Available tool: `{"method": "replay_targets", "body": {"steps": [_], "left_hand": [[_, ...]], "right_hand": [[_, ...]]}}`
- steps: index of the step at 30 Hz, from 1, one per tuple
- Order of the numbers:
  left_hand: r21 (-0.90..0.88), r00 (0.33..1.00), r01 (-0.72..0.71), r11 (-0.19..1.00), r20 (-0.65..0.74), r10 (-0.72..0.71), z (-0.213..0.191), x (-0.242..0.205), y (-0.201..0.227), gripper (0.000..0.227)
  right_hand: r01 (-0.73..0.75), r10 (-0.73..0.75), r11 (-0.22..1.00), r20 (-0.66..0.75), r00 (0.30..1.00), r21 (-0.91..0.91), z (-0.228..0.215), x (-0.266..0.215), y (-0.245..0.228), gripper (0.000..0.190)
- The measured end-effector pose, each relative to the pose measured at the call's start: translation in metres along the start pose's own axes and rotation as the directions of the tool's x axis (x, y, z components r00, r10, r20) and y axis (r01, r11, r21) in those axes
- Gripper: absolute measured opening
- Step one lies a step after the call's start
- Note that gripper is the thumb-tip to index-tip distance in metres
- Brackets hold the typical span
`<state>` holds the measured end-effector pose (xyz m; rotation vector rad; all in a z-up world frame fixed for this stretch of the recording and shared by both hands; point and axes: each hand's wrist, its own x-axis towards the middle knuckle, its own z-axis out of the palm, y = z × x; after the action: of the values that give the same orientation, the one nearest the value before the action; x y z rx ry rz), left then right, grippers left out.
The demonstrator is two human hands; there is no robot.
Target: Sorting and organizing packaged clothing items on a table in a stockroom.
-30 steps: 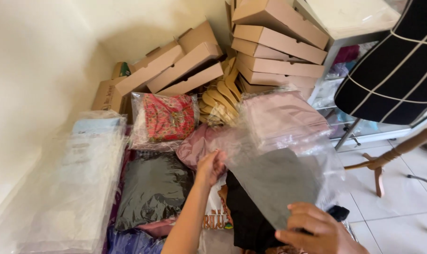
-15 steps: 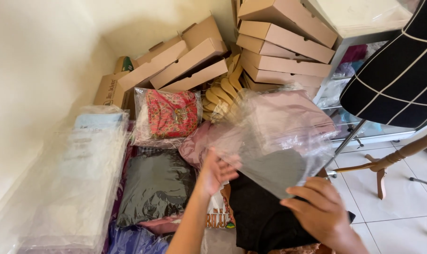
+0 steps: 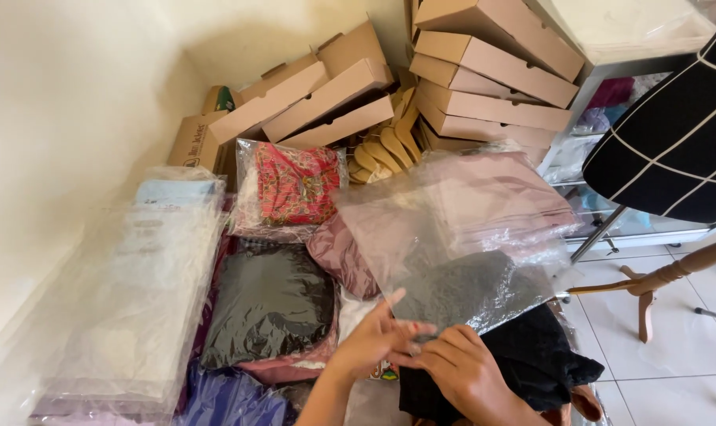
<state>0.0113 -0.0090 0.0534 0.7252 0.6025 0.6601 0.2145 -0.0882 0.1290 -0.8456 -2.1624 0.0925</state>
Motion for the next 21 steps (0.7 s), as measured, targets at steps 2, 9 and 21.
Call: {"method": "replay_targets", "body": {"steps": [2, 9, 21], "left_hand": [[0.052, 0.997, -0.028, 0.998, 0.073, 0.024, -0.005, -0.005, -0.013, 0.091], [0.277, 0.977, -0.103, 0.955, -0.154, 0.150, -0.010, -0.049, 0.024, 0.081], [0.347, 0.912, -0.360, 0.866, -0.064, 0.404, -0.037, -0.081, 0.048, 0.064]], "right_hand": [[-0.025, 0.025, 1.000, -0.017, 1.000, 0.004, -0.001, 0.004, -0.001, 0.019], [-0.215, 0.210, 0.976, -0.095, 0.973, -0.044, -0.044, 0.014, 0.019, 0.033], [-0.860, 0.874, 0.486, -0.050, 0.484, 0.155, -0.052, -0.061, 0.094, 0.058]]}}
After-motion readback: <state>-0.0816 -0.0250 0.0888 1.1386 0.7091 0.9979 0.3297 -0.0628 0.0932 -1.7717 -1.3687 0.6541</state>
